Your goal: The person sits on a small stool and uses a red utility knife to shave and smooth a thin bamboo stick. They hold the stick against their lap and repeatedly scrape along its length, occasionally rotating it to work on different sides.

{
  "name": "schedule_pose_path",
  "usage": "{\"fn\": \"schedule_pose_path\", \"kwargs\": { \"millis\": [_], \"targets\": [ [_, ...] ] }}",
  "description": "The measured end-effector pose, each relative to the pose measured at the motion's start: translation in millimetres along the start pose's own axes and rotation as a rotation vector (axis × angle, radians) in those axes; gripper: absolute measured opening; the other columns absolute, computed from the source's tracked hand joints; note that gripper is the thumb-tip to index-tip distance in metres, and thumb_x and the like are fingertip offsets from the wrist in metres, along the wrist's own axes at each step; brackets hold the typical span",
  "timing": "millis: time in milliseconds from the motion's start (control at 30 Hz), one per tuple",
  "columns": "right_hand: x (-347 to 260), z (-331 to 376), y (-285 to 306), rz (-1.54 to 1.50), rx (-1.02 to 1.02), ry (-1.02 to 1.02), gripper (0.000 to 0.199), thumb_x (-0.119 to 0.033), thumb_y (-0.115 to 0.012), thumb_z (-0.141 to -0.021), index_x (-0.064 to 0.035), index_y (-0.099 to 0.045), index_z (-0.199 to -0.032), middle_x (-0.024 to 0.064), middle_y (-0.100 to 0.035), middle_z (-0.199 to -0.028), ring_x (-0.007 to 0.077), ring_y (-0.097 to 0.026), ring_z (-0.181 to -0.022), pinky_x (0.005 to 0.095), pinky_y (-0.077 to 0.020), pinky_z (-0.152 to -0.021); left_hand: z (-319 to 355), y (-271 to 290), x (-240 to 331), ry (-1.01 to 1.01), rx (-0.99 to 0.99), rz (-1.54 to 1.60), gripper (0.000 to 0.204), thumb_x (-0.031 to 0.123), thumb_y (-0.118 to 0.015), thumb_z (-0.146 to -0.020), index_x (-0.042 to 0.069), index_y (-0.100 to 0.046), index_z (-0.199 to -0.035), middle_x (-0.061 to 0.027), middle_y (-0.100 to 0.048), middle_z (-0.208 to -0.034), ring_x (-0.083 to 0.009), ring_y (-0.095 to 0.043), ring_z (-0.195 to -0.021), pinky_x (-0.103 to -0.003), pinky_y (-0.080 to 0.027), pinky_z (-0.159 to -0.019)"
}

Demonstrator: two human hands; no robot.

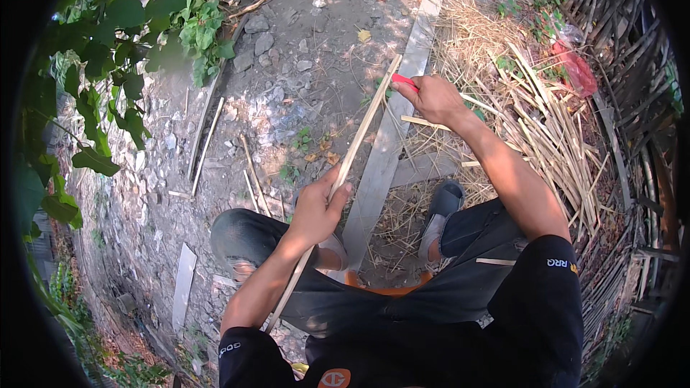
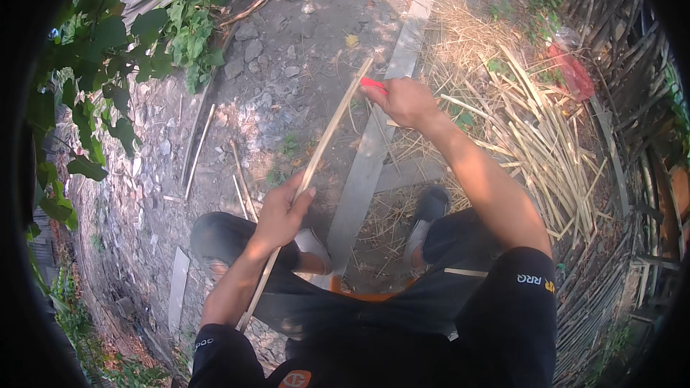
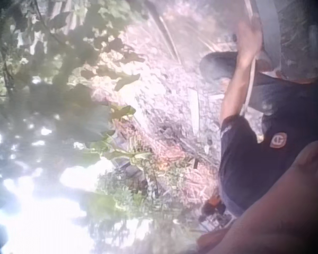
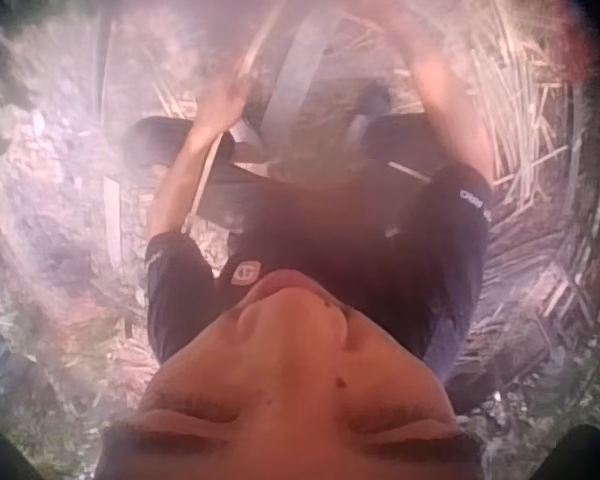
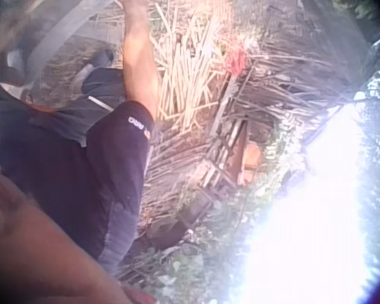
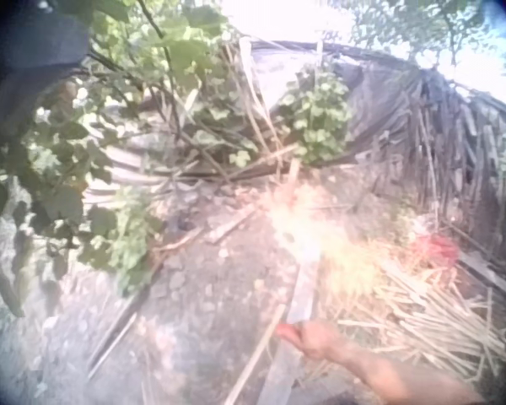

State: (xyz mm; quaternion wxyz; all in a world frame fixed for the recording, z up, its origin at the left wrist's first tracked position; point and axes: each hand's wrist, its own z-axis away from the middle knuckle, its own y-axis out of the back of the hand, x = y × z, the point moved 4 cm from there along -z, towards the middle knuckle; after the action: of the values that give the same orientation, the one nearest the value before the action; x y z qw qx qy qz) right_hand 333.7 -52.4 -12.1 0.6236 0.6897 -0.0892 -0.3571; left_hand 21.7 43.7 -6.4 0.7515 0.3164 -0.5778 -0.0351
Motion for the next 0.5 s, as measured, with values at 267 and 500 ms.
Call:
{"fn": "schedule_pose_path", "kwargs": {
  "millis": [267,500],
  "targets": [
    [269,9,99,-0.035,0.594,-0.612,0.100,-0.074,-0.029,-0.103,0.0143,-0.073,-0.085,0.0339,-0.070,-0.082,0.0489,-0.071,-0.093,0.0532,-0.0519,-0.087,65,16,-46,0.013,-0.022,0.207,0.040,0.014,-0.061,-0.105,0.000,-0.060,-0.143,0.0018,-0.055,-0.073,-0.0059,-0.051,-0.065,-0.026,-0.039,-0.060],
    [151,6,95,-0.394,0.376,-0.347,0.081,-0.071,-0.048,-0.101,0.0034,-0.062,-0.074,0.0116,-0.059,-0.068,0.0222,-0.057,-0.066,0.0427,-0.0469,-0.069,56,16,-16,0.066,-0.019,0.356,0.044,0.007,-0.057,-0.106,-0.003,-0.054,-0.148,0.0105,-0.038,-0.062,-0.0004,-0.034,-0.057,-0.023,-0.024,-0.052]
  ]
}}
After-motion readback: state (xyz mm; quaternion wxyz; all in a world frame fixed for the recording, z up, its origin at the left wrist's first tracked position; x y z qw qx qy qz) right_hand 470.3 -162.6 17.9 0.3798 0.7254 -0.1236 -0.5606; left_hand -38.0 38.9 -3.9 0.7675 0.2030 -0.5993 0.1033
